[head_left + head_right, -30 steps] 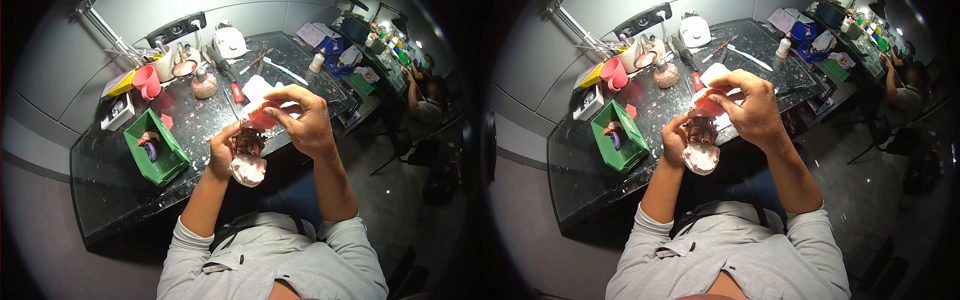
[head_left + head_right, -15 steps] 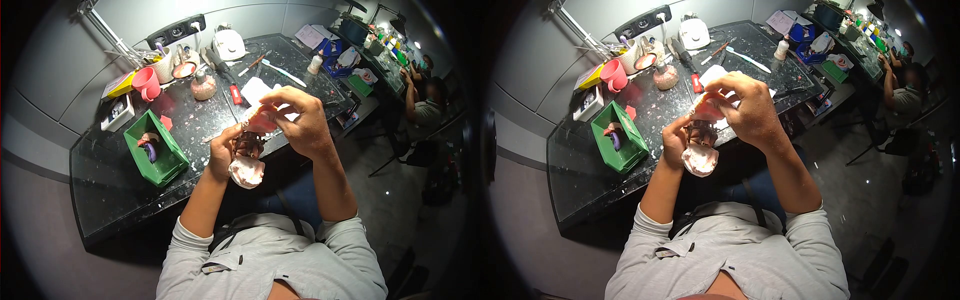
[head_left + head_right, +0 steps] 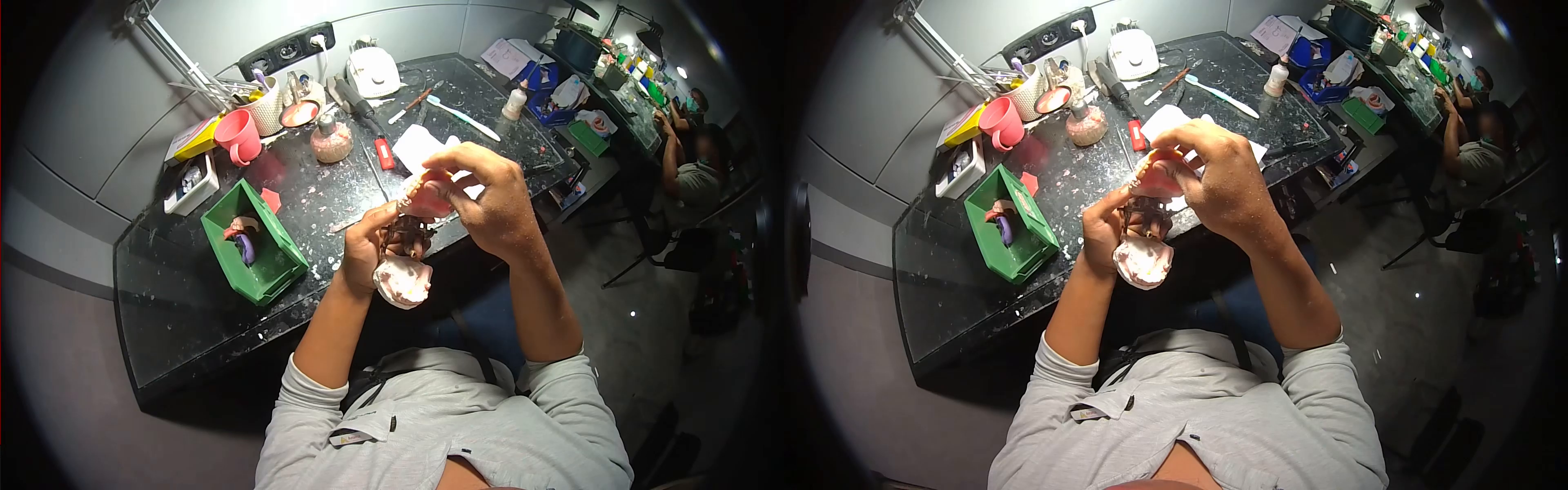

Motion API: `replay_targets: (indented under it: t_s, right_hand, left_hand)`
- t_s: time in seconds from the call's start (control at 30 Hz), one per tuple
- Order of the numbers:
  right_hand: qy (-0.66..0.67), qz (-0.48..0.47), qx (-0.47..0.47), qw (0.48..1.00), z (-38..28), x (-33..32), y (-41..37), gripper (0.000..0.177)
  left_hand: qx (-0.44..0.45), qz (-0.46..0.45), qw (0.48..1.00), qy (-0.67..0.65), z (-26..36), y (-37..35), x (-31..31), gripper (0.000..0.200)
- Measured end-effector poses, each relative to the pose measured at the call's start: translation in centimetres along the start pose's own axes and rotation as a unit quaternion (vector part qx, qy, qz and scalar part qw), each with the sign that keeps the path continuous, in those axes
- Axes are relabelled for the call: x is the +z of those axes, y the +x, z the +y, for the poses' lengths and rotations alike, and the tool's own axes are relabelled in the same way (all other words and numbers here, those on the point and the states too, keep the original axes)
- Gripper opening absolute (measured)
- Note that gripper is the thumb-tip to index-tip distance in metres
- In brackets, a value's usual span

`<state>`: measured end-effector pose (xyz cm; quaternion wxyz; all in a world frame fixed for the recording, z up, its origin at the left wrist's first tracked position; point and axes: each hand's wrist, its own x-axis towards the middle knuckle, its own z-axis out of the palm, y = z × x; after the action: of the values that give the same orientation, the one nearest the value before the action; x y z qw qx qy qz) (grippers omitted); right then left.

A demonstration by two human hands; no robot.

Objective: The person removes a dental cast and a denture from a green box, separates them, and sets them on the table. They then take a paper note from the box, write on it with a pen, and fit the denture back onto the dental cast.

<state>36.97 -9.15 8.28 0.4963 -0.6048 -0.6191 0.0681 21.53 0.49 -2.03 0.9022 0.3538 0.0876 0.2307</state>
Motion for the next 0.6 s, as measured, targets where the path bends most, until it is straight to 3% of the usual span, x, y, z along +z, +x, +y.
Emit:
replay_targets:
  t_s: [0.4, 0.6]
  right_hand:
    - [-0.01, -0.026, 0.032, 0.999, 0.3, -0.32, -0.41, 0.028]
    - [0.013, -0.002, 0.034, 0.999, 0.08, -0.33, -0.8, 0.023]
  left_hand:
    - [-0.001, 0.0, 1.0, 0.022, 0.18, -0.12, 0.12, 0.046]
    - [0.007, -0.012, 0.999, 0.029, 0.12, 0.05, -0.17, 0.047]
